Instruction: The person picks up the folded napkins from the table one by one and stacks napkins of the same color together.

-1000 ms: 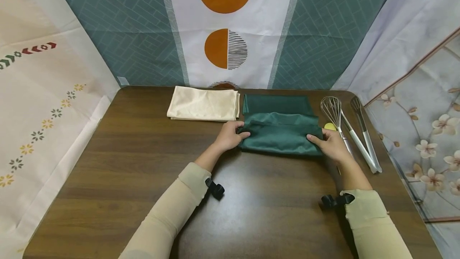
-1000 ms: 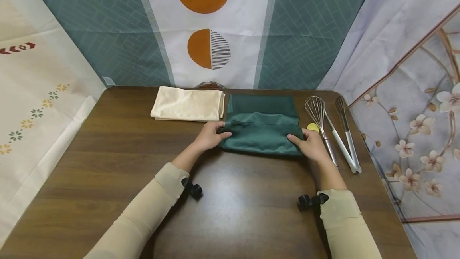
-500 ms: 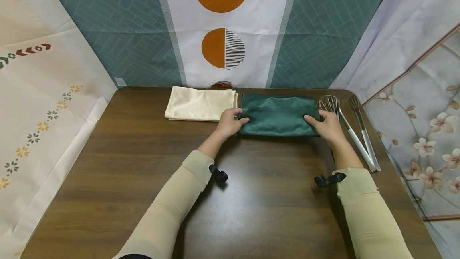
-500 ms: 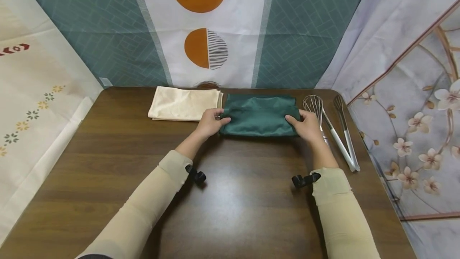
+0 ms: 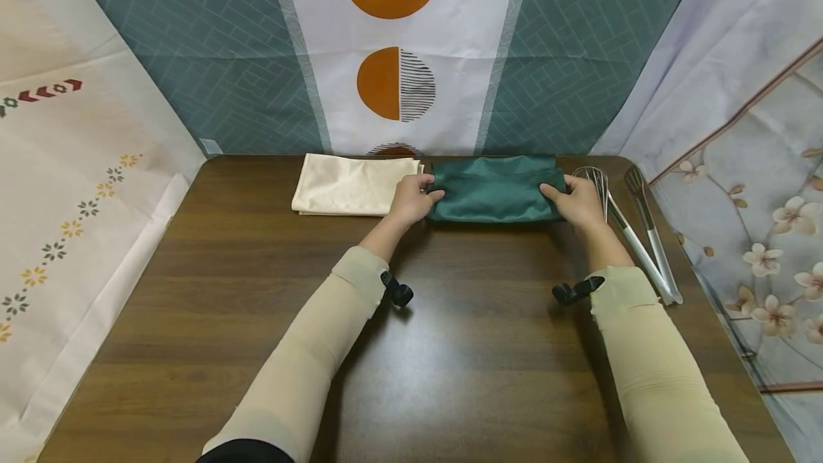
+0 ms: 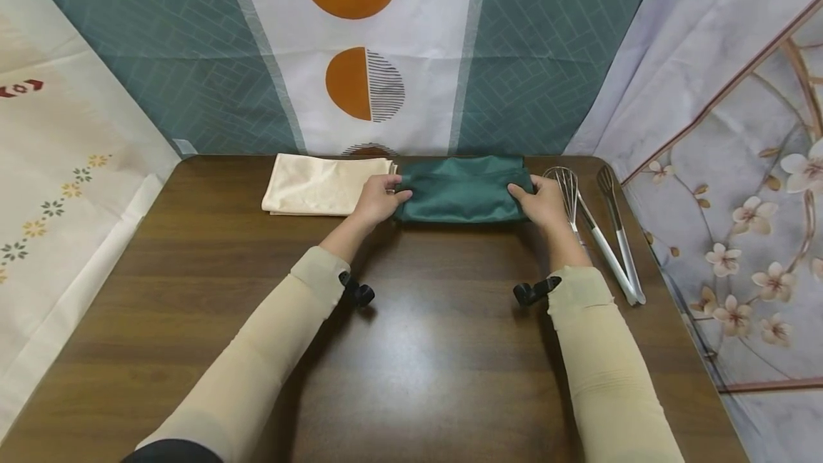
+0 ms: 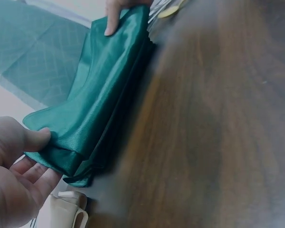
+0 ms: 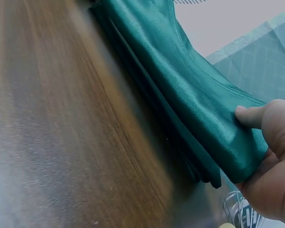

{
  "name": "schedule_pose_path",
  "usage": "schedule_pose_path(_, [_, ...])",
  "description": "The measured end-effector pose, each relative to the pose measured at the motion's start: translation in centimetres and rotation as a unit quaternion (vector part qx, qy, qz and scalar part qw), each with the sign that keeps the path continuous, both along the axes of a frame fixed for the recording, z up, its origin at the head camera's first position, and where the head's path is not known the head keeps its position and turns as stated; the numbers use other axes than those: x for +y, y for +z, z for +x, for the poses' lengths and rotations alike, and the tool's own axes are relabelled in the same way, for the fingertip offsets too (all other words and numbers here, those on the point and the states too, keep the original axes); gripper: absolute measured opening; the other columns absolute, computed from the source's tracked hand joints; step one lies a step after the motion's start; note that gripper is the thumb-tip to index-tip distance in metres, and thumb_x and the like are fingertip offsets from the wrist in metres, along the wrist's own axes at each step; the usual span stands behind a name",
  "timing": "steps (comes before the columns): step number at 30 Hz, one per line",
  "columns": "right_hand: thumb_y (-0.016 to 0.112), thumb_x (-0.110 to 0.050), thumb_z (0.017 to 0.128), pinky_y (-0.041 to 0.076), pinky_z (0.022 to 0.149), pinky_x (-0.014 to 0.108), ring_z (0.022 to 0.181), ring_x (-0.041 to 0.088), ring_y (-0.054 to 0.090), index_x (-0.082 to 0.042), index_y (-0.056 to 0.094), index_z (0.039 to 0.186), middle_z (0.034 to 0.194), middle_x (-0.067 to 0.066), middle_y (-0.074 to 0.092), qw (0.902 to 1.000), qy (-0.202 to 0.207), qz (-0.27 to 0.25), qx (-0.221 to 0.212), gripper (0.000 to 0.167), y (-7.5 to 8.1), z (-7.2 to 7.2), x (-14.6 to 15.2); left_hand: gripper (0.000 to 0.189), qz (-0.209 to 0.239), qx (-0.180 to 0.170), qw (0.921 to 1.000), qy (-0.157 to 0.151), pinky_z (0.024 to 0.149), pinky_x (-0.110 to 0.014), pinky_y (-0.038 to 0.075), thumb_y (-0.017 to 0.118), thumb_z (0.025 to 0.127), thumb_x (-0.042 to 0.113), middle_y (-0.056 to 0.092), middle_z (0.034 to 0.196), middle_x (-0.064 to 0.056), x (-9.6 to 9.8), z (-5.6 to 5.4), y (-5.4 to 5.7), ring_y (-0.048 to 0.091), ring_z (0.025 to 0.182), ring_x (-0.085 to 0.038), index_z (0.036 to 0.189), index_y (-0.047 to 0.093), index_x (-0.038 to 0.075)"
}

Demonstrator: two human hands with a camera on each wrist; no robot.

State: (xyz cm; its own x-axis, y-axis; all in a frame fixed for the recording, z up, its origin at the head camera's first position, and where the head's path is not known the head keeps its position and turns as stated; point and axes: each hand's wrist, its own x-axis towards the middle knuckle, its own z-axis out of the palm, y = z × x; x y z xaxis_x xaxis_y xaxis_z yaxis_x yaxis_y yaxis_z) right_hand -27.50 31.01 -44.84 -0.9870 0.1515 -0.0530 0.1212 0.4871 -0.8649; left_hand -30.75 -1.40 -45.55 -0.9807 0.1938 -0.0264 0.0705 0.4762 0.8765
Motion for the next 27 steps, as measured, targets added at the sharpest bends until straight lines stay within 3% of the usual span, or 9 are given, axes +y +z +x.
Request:
schedule_pose_path(3, [0.065, -0.035, 0.100, 0.050, 0.069, 0.019, 0.085, 0.010, 0.058, 0.005, 0.067, 0.122, 0.090, -0.007, 0.067, 1.0000, -0.001, 0.000, -0.008, 0.046, 0.0, -0.7, 0.0, 0.042, -0.006, -0.003, 1.0000, 0.003, 0.107, -0.043, 0.045, 0.069, 0.098, 0.017, 0.059, 0.141, -0.016, 0.2, -0.5, 0.1, 0.051, 0.134, -0.032, 0.135, 0.062, -0.001])
schedule_pose_path(11, [0.057, -0.035, 0.104, 0.048, 0.087, 0.031, 0.116, 0.029, 0.055, 0.001, 0.060, 0.137, 0.129, 0.019, 0.060, 0.9989, 0.004, 0.027, -0.039, 0.048, 0.1, -2.2, -0.1, 0.045, -0.026, -0.004, 0.9996, 0.001, 0.108, -0.041, 0.044, 0.068, 0.099, 0.017, 0.059, 0.141, -0.016, 1.0, -1.8, 0.1, 0.052, 0.133, -0.030, 0.139, 0.059, 0.000])
schedule_pose_path(16, [0.055, -0.025, 0.105, 0.049, 0.085, 0.033, 0.114, 0.032, 0.055, 0.003, 0.060, 0.136, 0.130, 0.023, 0.060, 0.9978, 0.006, 0.055, -0.036, 0.042, 0.1, -2.8, 0.0, 0.043, -0.039, 0.005, 0.9992, 0.009, 0.107, -0.039, 0.045, 0.067, 0.099, 0.015, 0.060, 0.139, -0.016, 1.5, -2.5, 0.2, 0.054, 0.131, -0.028, 0.139, 0.060, 0.000])
schedule_pose_path(22, [0.053, -0.015, 0.105, 0.045, 0.102, 0.049, 0.125, 0.038, 0.051, 0.007, 0.056, 0.138, 0.137, 0.027, 0.056, 0.9964, 0.019, 0.080, -0.017, 0.040, 0.1, -3.6, 0.2, 0.041, -0.060, 0.021, 0.9978, 0.018, 0.107, -0.038, 0.046, 0.067, 0.099, 0.014, 0.061, 0.138, -0.015, 1.7, -2.9, 0.5, 0.053, 0.132, -0.027, 0.138, 0.061, 0.001])
schedule_pose_path(27, [0.055, -0.014, 0.104, 0.038, 0.110, 0.053, 0.131, 0.042, 0.046, 0.007, 0.056, 0.137, 0.138, 0.028, 0.055, 0.9933, 0.024, 0.112, -0.016, 0.039, -0.2, -4.1, 0.3, 0.040, -0.083, 0.018, 0.9963, 0.013, 0.105, -0.039, 0.047, 0.067, 0.099, 0.015, 0.061, 0.138, -0.014, 2.0, -3.0, 0.6, 0.054, 0.131, -0.027, 0.137, 0.062, 0.001])
